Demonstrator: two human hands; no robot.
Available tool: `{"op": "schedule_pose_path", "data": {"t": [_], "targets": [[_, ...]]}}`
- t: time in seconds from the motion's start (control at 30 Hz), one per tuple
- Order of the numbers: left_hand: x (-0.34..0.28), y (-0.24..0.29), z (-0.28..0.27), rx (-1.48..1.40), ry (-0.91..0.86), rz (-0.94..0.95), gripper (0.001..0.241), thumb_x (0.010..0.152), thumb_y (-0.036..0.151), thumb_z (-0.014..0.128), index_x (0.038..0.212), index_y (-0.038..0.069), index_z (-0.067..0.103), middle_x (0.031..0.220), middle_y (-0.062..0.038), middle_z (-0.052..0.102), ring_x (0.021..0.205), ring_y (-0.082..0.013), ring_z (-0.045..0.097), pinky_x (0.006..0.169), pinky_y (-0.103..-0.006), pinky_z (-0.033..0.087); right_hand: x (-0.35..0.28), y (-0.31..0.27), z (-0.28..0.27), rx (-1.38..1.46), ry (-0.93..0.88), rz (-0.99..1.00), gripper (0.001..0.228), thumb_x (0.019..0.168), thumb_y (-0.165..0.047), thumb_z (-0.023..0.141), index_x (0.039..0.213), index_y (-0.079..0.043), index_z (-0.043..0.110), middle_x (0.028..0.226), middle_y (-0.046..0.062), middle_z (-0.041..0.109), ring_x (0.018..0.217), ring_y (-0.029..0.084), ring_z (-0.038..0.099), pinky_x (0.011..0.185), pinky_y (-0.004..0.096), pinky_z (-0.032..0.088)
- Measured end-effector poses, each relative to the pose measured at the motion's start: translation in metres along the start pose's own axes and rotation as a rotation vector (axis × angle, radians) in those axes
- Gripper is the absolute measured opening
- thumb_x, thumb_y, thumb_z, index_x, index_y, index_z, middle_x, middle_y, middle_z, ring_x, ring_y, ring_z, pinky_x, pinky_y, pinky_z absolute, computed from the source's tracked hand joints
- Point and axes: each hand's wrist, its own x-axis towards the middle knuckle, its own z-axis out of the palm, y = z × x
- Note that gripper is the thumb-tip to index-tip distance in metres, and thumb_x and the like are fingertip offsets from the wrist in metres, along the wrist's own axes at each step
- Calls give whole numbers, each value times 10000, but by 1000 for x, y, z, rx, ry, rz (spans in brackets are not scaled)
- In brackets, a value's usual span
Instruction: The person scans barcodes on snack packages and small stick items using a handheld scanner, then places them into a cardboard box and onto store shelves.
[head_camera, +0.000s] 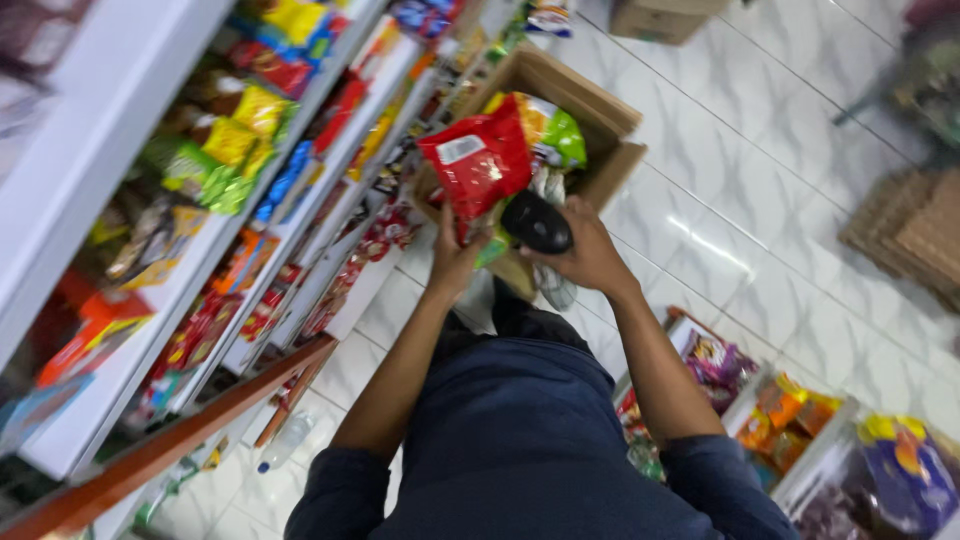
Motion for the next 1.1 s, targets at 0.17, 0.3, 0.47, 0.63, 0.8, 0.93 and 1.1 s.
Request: {"op": "schedule_pose_path", "data": {"t": [0.17,0.3,0.47,0.63,0.8,0.93,1.1], "targets": [[7,-2,2,43,-23,76,858,925,-23,710,1632,98,240,1559,-153,461,1398,-246,501,1132,-379,461,-11,45,-33,111,156,62,484,802,-281,911,1147,-32,680,1015,142,599,941,288,615,848,403,501],[14,-11,-1,-54,-6,42,879,928,-14,696,1637,107,190,1571,-126,430,1404,-240,485,1147,-377,443,-12,87,-36,617,162,239,566,803,-298,882,1254,-82,616,1143,106,686,1030,204,627,927,327,516],[28,-22,4,-270,4,-41,904,922,-8,702,1642,112,168,1571,-135,425,1395,-245,491,1137,-392,459,6,164,-7,105,156,215,435,810,-255,892,1157,-64,714,1147,199,711,1124,368,587,986,432,500],[31,-27,12,-210,-39,-44,924,928,23,721,1651,112,151,1574,-139,429,1396,-245,491,1128,-388,465,1,150,4,-213,357,55,442,730,-163,877,1128,-23,748,1082,201,744,1201,460,489,999,515,432],[26,-24,24,13,-87,2,1015,873,71,772,1652,125,124,1584,-123,407,1412,-249,462,1144,-393,452,5,95,-11,354,399,383,286,899,-204,810,1127,-50,734,1012,100,775,913,176,712,853,343,559],[21,-25,35,43,-210,95,952,922,90,785,1660,100,185,1623,-138,412,1487,-241,423,1209,-377,388,21,62,-3,495,375,367,243,946,-173,816,1086,-1,717,935,108,745,808,159,674,764,326,550],[17,-11,33,-88,-333,57,944,900,108,790,1611,110,169,1538,-95,457,1381,-191,505,1141,-359,449,32,43,1,522,443,213,342,877,-153,845,1146,-18,682,1046,62,757,912,144,698,840,312,563]]}}
